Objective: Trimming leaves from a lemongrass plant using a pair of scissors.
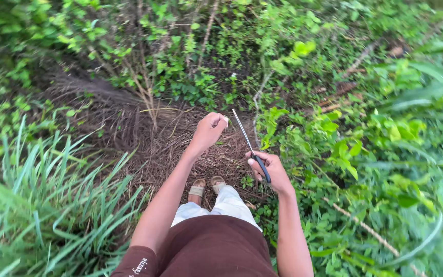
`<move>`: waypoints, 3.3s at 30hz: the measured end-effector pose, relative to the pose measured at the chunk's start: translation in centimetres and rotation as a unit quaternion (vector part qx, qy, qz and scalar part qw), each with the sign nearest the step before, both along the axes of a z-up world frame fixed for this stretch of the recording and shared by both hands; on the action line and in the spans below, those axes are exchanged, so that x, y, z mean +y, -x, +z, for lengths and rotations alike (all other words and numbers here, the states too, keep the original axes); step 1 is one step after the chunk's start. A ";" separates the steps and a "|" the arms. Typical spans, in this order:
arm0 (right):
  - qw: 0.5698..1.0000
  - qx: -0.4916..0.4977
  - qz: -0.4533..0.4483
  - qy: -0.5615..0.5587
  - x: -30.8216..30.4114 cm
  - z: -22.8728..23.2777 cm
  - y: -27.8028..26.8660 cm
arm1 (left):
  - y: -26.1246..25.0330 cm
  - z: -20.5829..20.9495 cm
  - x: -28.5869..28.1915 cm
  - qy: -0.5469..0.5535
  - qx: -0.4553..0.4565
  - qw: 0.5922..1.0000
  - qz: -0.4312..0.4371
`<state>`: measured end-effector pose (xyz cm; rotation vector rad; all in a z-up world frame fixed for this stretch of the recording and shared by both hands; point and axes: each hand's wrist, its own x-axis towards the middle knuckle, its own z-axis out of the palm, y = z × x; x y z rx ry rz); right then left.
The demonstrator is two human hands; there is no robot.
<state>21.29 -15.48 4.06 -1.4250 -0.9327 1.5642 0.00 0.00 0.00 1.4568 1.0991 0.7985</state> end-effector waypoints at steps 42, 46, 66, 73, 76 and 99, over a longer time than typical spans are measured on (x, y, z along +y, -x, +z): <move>0.854 0.015 0.515 -0.072 17.8 3.7 25.5 | 26.4 4.8 -13.9 -0.140 -0.083 0.790 0.591; 0.817 0.030 0.566 -0.109 18.3 3.7 30.1 | 28.6 6.0 -17.0 -0.149 -0.061 0.754 0.636; 0.702 -0.039 0.690 -0.173 15.5 4.2 42.2 | 27.7 9.0 -22.1 -0.144 0.044 0.627 0.764; 0.644 -0.079 0.722 -0.239 16.9 3.6 44.0 | 27.9 8.8 -20.4 -0.130 0.091 0.568 0.808; 0.637 -0.061 0.727 -0.250 17.4 3.2 44.5 | 27.9 9.2 -19.9 -0.136 0.095 0.546 0.821; 0.540 -0.223 0.692 -0.424 16.5 7.2 46.0 | 30.1 6.2 -16.7 -0.035 0.129 0.526 0.840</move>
